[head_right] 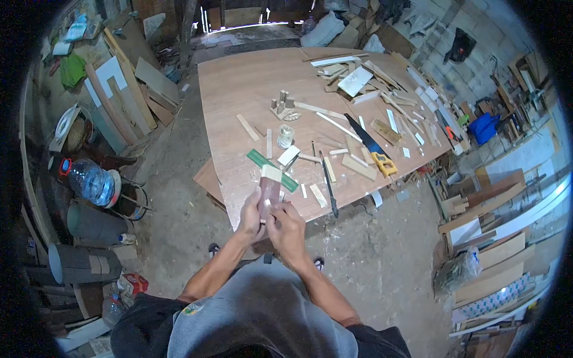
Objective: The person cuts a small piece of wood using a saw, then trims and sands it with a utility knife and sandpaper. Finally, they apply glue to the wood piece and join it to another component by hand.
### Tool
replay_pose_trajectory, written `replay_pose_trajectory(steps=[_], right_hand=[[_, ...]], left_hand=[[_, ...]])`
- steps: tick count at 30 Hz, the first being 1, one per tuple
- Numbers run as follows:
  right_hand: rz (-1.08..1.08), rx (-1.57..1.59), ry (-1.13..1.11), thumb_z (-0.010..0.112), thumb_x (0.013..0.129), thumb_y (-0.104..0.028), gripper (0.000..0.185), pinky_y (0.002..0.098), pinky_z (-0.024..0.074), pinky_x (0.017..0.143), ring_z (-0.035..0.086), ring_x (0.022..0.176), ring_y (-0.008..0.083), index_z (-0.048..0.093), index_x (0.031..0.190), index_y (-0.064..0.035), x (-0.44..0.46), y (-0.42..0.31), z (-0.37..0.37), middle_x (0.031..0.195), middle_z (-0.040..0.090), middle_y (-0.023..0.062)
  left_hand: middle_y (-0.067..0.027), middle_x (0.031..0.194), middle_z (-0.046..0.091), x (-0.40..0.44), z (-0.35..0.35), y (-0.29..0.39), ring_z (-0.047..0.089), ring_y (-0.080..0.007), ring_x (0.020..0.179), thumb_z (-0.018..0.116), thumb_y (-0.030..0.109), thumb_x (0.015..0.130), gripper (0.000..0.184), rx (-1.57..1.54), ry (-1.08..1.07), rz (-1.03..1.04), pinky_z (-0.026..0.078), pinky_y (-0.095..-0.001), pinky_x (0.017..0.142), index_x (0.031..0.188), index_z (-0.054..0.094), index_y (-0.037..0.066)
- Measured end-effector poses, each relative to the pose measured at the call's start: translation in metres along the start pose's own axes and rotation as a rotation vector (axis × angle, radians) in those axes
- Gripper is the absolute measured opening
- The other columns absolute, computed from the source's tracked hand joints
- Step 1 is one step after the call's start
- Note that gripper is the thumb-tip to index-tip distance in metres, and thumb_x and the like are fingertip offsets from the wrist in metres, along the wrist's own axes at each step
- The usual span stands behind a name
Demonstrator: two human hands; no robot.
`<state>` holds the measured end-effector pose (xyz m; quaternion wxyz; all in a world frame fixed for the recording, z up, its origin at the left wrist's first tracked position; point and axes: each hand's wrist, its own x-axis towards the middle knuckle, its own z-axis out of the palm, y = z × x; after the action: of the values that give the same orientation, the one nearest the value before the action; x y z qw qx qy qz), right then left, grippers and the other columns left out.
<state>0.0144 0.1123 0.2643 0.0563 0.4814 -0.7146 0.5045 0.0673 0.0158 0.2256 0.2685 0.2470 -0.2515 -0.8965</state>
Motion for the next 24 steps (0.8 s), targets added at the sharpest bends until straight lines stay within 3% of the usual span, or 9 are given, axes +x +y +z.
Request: replay_pose_trajectory(steps=[2, 4, 6, 7, 10, 13, 16, 20, 24], right_hand=[[0.091, 0.026, -0.025, 0.066, 0.080, -0.001, 0.014, 0.0365, 0.0550, 0.073, 0.069, 0.080, 0.0335, 0.071, 0.092, 0.0038, 0.004, 0.011, -0.001, 0.094, 0.069, 0.0207], [0.328, 0.076, -0.024, 0.068, 0.079, -0.004, 0.016, 0.0300, 0.0532, 0.071, 0.068, 0.079, 0.0198, 0.073, 0.094, 0.0014, 0.029, 0.032, 0.001, 0.089, 0.071, 0.0160], [0.351, 0.166, 0.036, 0.068, 0.080, -0.004, 0.015, 0.0275, 0.0518, 0.070, 0.066, 0.076, 0.0161, 0.072, 0.092, 0.0030, 0.032, 0.037, 0.005, 0.086, 0.071, 0.0138], [0.312, 0.150, 0.017, 0.067, 0.080, -0.004, 0.015, 0.0273, 0.0516, 0.068, 0.066, 0.075, 0.0161, 0.072, 0.093, 0.0034, 0.016, 0.032, 0.004, 0.086, 0.071, 0.0129], [0.321, 0.212, 0.003, 0.068, 0.081, -0.004, 0.016, 0.0258, 0.0505, 0.066, 0.064, 0.073, 0.0131, 0.072, 0.093, 0.0046, -0.008, 0.029, 0.005, 0.084, 0.070, 0.0095], [0.570, 0.267, -0.054, 0.069, 0.082, -0.005, 0.015, 0.0236, 0.0490, 0.066, 0.060, 0.072, 0.0087, 0.072, 0.094, 0.0044, 0.020, 0.040, -0.002, 0.081, 0.069, 0.0060], [0.404, 0.226, -0.033, 0.068, 0.083, -0.004, 0.015, 0.0236, 0.0472, 0.062, 0.058, 0.068, 0.0084, 0.071, 0.094, 0.0050, -0.016, 0.031, 0.000, 0.076, 0.068, 0.0055], [0.572, 0.114, -0.052, 0.068, 0.083, -0.005, 0.014, 0.0251, 0.0476, 0.064, 0.058, 0.070, 0.0096, 0.071, 0.093, 0.0048, 0.001, 0.056, 0.000, 0.079, 0.068, 0.0045], [0.594, 0.244, 0.088, 0.066, 0.086, -0.005, 0.014, 0.0266, 0.0479, 0.062, 0.059, 0.066, 0.0119, 0.070, 0.095, 0.0041, 0.052, 0.075, 0.002, 0.079, 0.067, 0.0048]], left_hand=[[-0.0081, 0.114, 0.063, 0.001, -0.010, -0.011, 0.061, -0.0163, 0.103, 0.038, 0.036, 0.107, 0.045, 0.206, -0.071, 0.063, 0.048, -0.0322, 0.093, 0.127, 0.056, -0.001], [-0.0088, 0.118, 0.062, -0.008, -0.005, -0.021, 0.059, -0.0161, 0.107, 0.037, 0.037, 0.107, 0.050, 0.208, -0.082, 0.038, 0.046, -0.0322, 0.096, 0.132, 0.053, -0.003], [-0.0105, 0.117, 0.062, -0.002, -0.004, -0.029, 0.060, -0.0179, 0.109, 0.034, 0.035, 0.108, 0.047, 0.428, -0.014, 0.256, 0.047, -0.0336, 0.098, 0.130, 0.052, -0.002], [-0.0119, 0.120, 0.061, 0.004, -0.003, -0.029, 0.058, -0.0186, 0.113, 0.035, 0.035, 0.108, 0.048, 0.284, -0.032, 0.248, 0.045, -0.0326, 0.100, 0.132, 0.050, -0.004], [-0.0119, 0.126, 0.060, 0.012, -0.022, -0.029, 0.056, -0.0186, 0.114, 0.033, 0.038, 0.107, 0.056, 0.383, -0.079, 0.133, 0.042, -0.0292, 0.098, 0.140, 0.046, -0.006], [-0.0120, 0.125, 0.060, 0.012, -0.021, -0.045, 0.056, -0.0179, 0.111, 0.034, 0.038, 0.107, 0.056, 0.466, -0.046, 0.152, 0.043, -0.0293, 0.097, 0.140, 0.046, -0.005], [-0.0119, 0.116, 0.061, 0.026, -0.023, -0.039, 0.056, -0.0170, 0.102, 0.034, 0.038, 0.107, 0.054, 0.333, -0.030, 0.150, 0.046, -0.0310, 0.091, 0.139, 0.048, -0.003], [-0.0146, 0.123, 0.060, 0.010, -0.015, -0.044, 0.055, -0.0209, 0.114, 0.031, 0.035, 0.107, 0.054, 0.582, -0.070, 0.126, 0.041, -0.0318, 0.101, 0.139, 0.046, -0.007], [-0.0204, 0.129, 0.058, 0.002, -0.010, -0.051, 0.054, -0.0272, 0.120, 0.031, 0.035, 0.107, 0.054, 0.714, -0.119, 0.323, 0.039, -0.0389, 0.104, 0.139, 0.047, -0.005]])
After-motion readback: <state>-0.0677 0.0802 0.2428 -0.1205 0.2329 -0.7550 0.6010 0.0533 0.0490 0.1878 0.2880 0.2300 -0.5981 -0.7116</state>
